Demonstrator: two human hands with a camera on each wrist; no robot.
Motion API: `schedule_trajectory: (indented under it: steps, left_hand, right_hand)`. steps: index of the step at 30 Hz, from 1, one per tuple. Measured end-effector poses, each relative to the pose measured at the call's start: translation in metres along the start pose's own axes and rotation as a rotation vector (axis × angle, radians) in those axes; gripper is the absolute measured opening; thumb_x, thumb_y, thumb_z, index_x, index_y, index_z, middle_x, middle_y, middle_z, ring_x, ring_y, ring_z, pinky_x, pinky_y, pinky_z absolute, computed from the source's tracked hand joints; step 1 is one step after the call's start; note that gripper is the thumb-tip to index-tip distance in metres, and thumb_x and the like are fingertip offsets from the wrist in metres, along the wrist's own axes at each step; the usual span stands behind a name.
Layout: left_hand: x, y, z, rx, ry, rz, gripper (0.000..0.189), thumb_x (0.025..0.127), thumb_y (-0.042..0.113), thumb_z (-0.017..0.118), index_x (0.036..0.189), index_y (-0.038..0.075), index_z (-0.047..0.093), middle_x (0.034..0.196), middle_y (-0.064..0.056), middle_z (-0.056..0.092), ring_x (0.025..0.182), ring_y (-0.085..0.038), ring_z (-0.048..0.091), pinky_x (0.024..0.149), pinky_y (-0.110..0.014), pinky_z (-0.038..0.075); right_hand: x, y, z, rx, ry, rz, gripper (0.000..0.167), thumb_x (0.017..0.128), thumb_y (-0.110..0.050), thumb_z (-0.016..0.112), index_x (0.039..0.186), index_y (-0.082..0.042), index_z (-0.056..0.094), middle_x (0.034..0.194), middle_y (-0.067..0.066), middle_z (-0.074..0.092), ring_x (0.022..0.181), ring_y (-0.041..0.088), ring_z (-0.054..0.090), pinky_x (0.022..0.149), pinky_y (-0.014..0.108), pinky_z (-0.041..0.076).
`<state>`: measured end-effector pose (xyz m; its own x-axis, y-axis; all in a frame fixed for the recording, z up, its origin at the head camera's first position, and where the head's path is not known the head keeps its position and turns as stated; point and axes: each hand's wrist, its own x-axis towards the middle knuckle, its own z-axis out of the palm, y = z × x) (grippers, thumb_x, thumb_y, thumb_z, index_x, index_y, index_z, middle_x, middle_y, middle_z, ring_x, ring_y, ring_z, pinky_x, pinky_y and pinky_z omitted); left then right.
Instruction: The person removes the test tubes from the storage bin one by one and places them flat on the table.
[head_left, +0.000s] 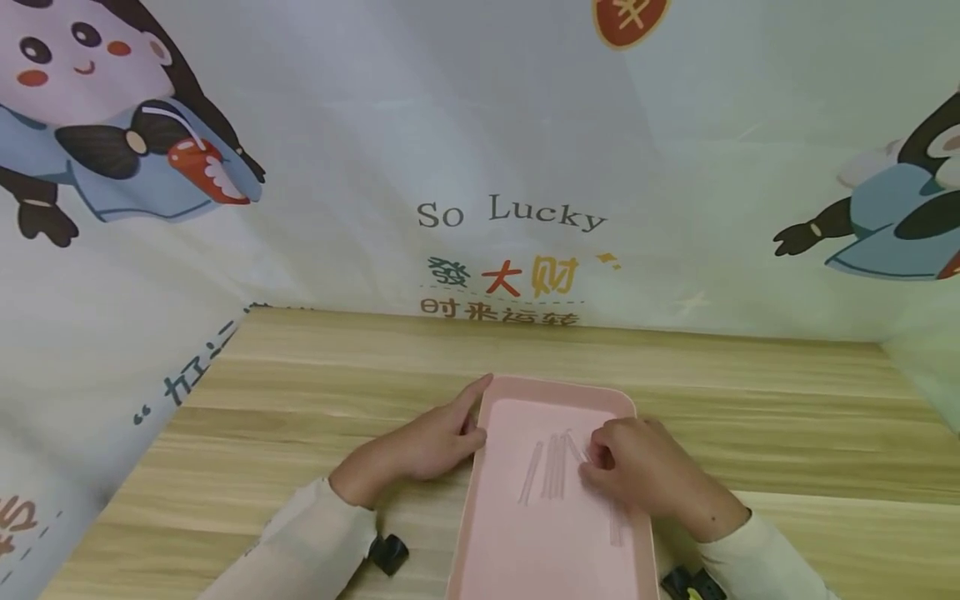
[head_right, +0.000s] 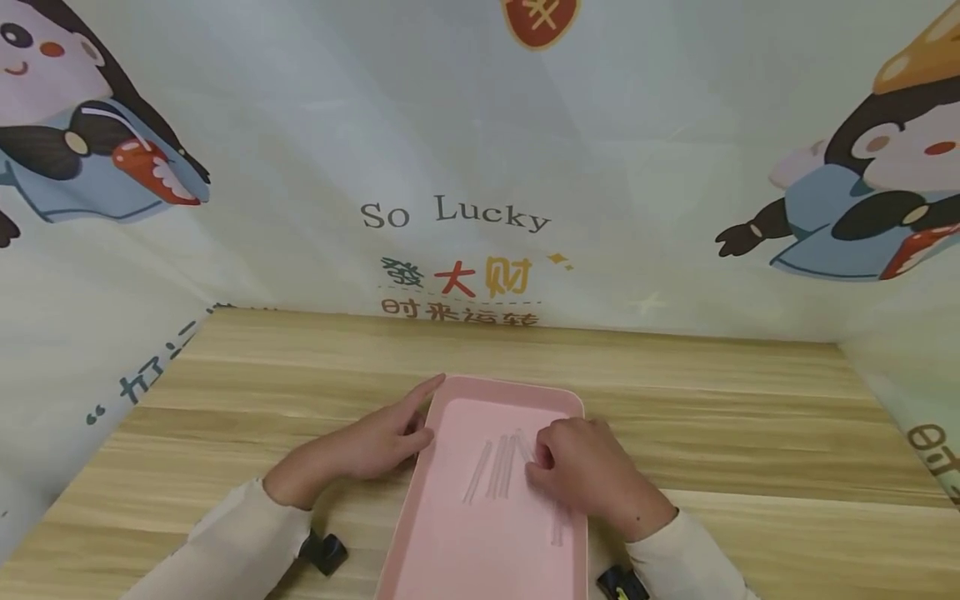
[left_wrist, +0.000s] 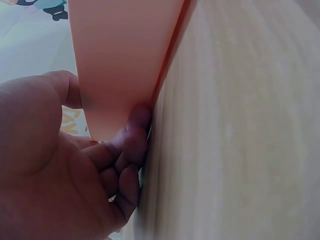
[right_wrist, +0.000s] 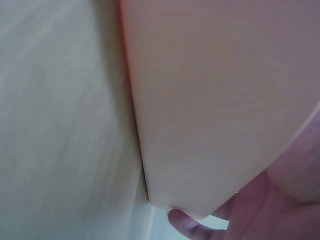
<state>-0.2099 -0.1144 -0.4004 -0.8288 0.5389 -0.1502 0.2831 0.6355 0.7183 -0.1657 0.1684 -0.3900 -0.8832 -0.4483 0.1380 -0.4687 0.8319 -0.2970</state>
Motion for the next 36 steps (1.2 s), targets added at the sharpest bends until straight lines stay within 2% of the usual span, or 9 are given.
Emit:
schedule_trajectory:
  steps: [3, 6, 10, 15, 18, 24, 30, 36]
  left_hand:
    - [-0.001, -0.002, 0.001, -0.009, 0.003, -0.016, 0.073, 0.099, 0.017, 0.048, 0.162, 0.016, 0.012, 0.076, 0.0, 0.054, 0.06, -0.012, 0.046, 0.056, -0.027, 0.041]
    - [-0.001, -0.003, 0.003, -0.012, 0.011, -0.02, 0.073, 0.098, 0.017, 0.048, 0.162, 0.017, 0.012, 0.076, 0.0, 0.054, 0.06, -0.011, 0.046, 0.056, -0.027, 0.041]
    - [0.0, -0.003, 0.003, -0.008, 0.012, -0.009, 0.073, 0.098, 0.016, 0.049, 0.161, 0.014, 0.012, 0.077, 0.0, 0.054, 0.061, -0.011, 0.047, 0.057, -0.028, 0.042]
    - [0.0, -0.003, 0.002, 0.011, 0.027, -0.006, 0.076, 0.097, 0.017, 0.049, 0.162, 0.015, 0.009, 0.075, 0.001, 0.052, 0.059, -0.011, 0.045, 0.056, -0.028, 0.042]
    - [-0.001, -0.002, 0.0, 0.03, 0.038, -0.006, 0.077, 0.097, 0.016, 0.049, 0.162, 0.016, 0.008, 0.072, 0.002, 0.049, 0.058, -0.011, 0.043, 0.056, -0.028, 0.041]
    - [-0.003, -0.002, -0.003, 0.041, 0.029, -0.032, 0.079, 0.096, 0.016, 0.05, 0.162, 0.015, 0.006, 0.067, 0.003, 0.044, 0.055, -0.011, 0.04, 0.054, -0.028, 0.04]
    - [-0.004, -0.002, -0.011, 0.024, 0.042, -0.036, 0.081, 0.096, 0.016, 0.052, 0.162, 0.011, 0.004, 0.073, 0.001, 0.054, 0.058, -0.012, 0.045, 0.055, -0.027, 0.041]
    - [-0.003, -0.004, -0.012, 0.029, 0.051, -0.057, 0.079, 0.096, 0.015, 0.051, 0.162, 0.009, 0.008, 0.074, -0.001, 0.054, 0.059, -0.012, 0.044, 0.056, -0.028, 0.04]
  right_hand:
    - [0.0, -0.002, 0.0, -0.011, 0.033, 0.009, 0.032, 0.082, -0.021, 0.071, 0.058, -0.026, 0.051, 0.061, -0.015, 0.045, 0.063, 0.001, 0.042, 0.078, 0.04, 0.041]
    - [0.0, -0.003, 0.001, -0.014, 0.054, 0.024, 0.031, 0.081, -0.021, 0.072, 0.058, -0.026, 0.052, 0.062, -0.014, 0.046, 0.064, 0.003, 0.043, 0.077, 0.041, 0.041]
    - [0.001, -0.002, -0.001, -0.007, 0.093, 0.01, 0.03, 0.079, -0.02, 0.074, 0.059, -0.025, 0.053, 0.063, -0.011, 0.046, 0.063, 0.005, 0.042, 0.071, 0.036, 0.039]
    - [0.003, 0.001, -0.005, -0.015, 0.203, -0.041, 0.026, 0.078, -0.016, 0.076, 0.061, -0.021, 0.056, 0.064, -0.009, 0.049, 0.065, 0.007, 0.043, 0.065, 0.03, 0.039]
    - [0.005, 0.002, -0.009, -0.008, 0.242, -0.053, 0.023, 0.078, -0.014, 0.075, 0.063, -0.019, 0.059, 0.065, -0.007, 0.052, 0.066, 0.008, 0.043, 0.063, 0.027, 0.039]
    - [0.004, 0.003, -0.012, 0.032, 0.243, 0.004, 0.019, 0.081, -0.014, 0.074, 0.067, -0.018, 0.062, 0.068, -0.006, 0.052, 0.067, 0.008, 0.042, 0.06, 0.023, 0.04]
    - [0.004, 0.005, -0.019, 0.047, 0.234, 0.061, 0.019, 0.085, -0.016, 0.072, 0.068, -0.017, 0.062, 0.07, -0.004, 0.054, 0.069, 0.01, 0.046, 0.063, 0.026, 0.043]
    - [0.003, 0.009, -0.021, 0.07, 0.195, 0.111, 0.019, 0.088, -0.015, 0.069, 0.07, -0.016, 0.061, 0.068, -0.004, 0.051, 0.063, 0.009, 0.043, 0.058, 0.024, 0.038]
